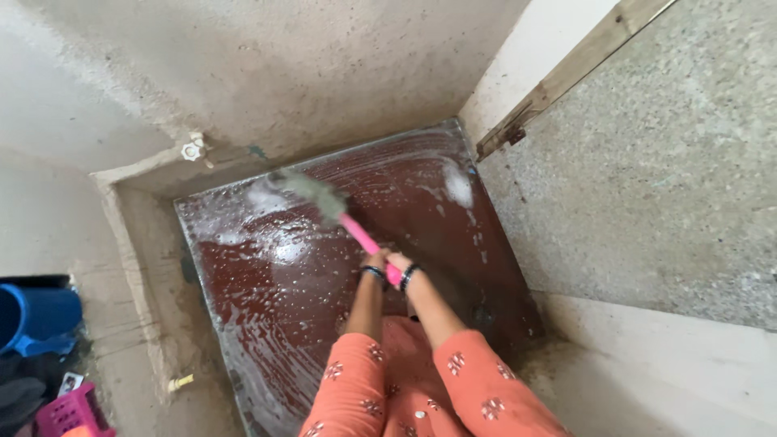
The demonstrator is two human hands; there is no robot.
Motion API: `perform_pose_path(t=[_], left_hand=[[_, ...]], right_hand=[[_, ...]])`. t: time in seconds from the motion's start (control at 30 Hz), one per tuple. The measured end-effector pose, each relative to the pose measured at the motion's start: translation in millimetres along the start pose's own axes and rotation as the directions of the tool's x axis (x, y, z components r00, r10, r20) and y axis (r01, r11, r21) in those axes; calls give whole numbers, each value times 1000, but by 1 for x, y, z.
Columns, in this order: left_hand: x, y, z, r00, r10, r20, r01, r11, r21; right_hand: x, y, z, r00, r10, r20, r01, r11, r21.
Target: The person scrubs a reddish floor using a handheld brush. They pour water from a blue bucket and continue scrubbing the wet surface.
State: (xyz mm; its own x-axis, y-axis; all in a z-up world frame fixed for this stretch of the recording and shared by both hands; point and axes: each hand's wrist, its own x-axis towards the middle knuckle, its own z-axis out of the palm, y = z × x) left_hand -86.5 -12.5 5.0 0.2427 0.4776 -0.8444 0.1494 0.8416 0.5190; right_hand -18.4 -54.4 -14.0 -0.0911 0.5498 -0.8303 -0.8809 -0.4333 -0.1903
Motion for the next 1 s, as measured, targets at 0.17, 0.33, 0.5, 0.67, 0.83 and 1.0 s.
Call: perform_pose_path(t=[0.17,0.33,0.5,0.67,0.83,1.0], left_hand=[[3,-20,65,979,-126,159,69,944,324],[6,-24,78,929,-237,283,187,963,192],[6,-24,30,863,-217,457,265,963,-44],[7,6,-74,936,-191,296,209,977,-30],[0,58,-166,997,-81,11,79,992,99],[24,65,-195,974,-227,12,225,970,92]], right_hand=[[-54,-22,-49,984,-125,-123,148,968,203],[-53,-29,-56,957,-161,-242,212,956,204],[-30,4,-41,937,-252,-241,244,968,-63],[-10,45,20,989,-52,136,108,889,-444],[-22,56,114,959,130,252,4,882,-471],[-38,12,118,999,34,8,-22,785,-619]])
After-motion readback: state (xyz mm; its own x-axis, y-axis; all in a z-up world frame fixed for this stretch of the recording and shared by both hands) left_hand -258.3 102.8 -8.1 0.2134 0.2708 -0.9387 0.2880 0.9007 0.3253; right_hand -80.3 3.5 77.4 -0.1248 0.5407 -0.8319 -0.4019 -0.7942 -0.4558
